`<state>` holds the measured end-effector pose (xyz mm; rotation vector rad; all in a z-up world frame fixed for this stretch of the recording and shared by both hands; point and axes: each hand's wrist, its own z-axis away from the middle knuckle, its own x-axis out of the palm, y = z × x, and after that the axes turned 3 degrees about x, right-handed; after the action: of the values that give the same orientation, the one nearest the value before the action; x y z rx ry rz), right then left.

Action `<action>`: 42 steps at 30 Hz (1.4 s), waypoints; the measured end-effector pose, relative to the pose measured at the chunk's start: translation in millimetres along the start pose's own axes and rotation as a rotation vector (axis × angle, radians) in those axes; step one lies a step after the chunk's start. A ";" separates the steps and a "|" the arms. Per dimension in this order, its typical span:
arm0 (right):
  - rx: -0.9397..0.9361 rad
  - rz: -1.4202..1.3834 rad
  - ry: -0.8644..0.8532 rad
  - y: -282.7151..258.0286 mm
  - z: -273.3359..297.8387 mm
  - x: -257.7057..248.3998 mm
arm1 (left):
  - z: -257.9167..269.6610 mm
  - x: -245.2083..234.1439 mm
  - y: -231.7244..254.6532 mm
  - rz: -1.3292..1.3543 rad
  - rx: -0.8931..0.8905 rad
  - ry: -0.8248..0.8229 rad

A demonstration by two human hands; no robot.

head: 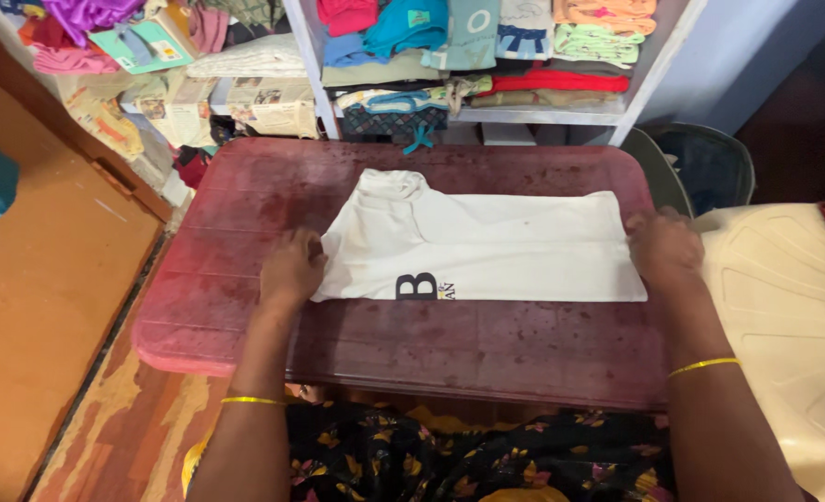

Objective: The person folds a white t-shirt by hand on a low table, smoothing the fabric and folding the sides and sleeves inward, then begins folding a brown garment.

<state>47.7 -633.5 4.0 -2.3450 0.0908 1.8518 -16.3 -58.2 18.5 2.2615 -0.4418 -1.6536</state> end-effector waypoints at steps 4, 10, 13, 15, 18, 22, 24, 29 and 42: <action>-0.120 -0.753 -0.256 -21.5 6.3 -4.3 | 0.3 14.4 40.5 0.118 0.208 0.072; -0.036 -1.397 -0.853 -143.7 74.1 -26.9 | 26.3 84.5 125.6 0.075 0.495 -0.276; 0.098 -1.421 -0.982 -160.4 86.8 -35.2 | 36.9 96.2 132.7 0.018 0.494 -0.297; 0.150 -1.473 -0.975 -149.9 81.7 -29.8 | 35.9 98.2 127.1 -0.055 0.456 -0.277; 0.157 -1.443 -0.835 -102.6 61.2 -13.5 | 30.6 91.4 97.4 -0.180 0.357 -0.252; 0.207 -1.652 -0.648 -25.3 33.6 20.5 | 21.9 72.0 45.7 -0.303 0.252 -0.227; 0.346 -1.772 -0.531 6.1 18.6 31.1 | 18.4 58.8 20.4 -0.356 0.161 -0.256; 0.505 -1.531 -0.173 21.7 7.2 28.9 | 9.3 28.9 -37.0 -0.464 -0.078 -0.241; 0.024 -1.351 -0.029 -61.7 27.0 -14.9 | -51.6 78.0 15.0 -0.035 0.001 0.215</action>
<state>26.9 -569.1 17.5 -1.5295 -1.1346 1.0972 54.5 -101.1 -27.5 2.4262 -0.3526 -1.4049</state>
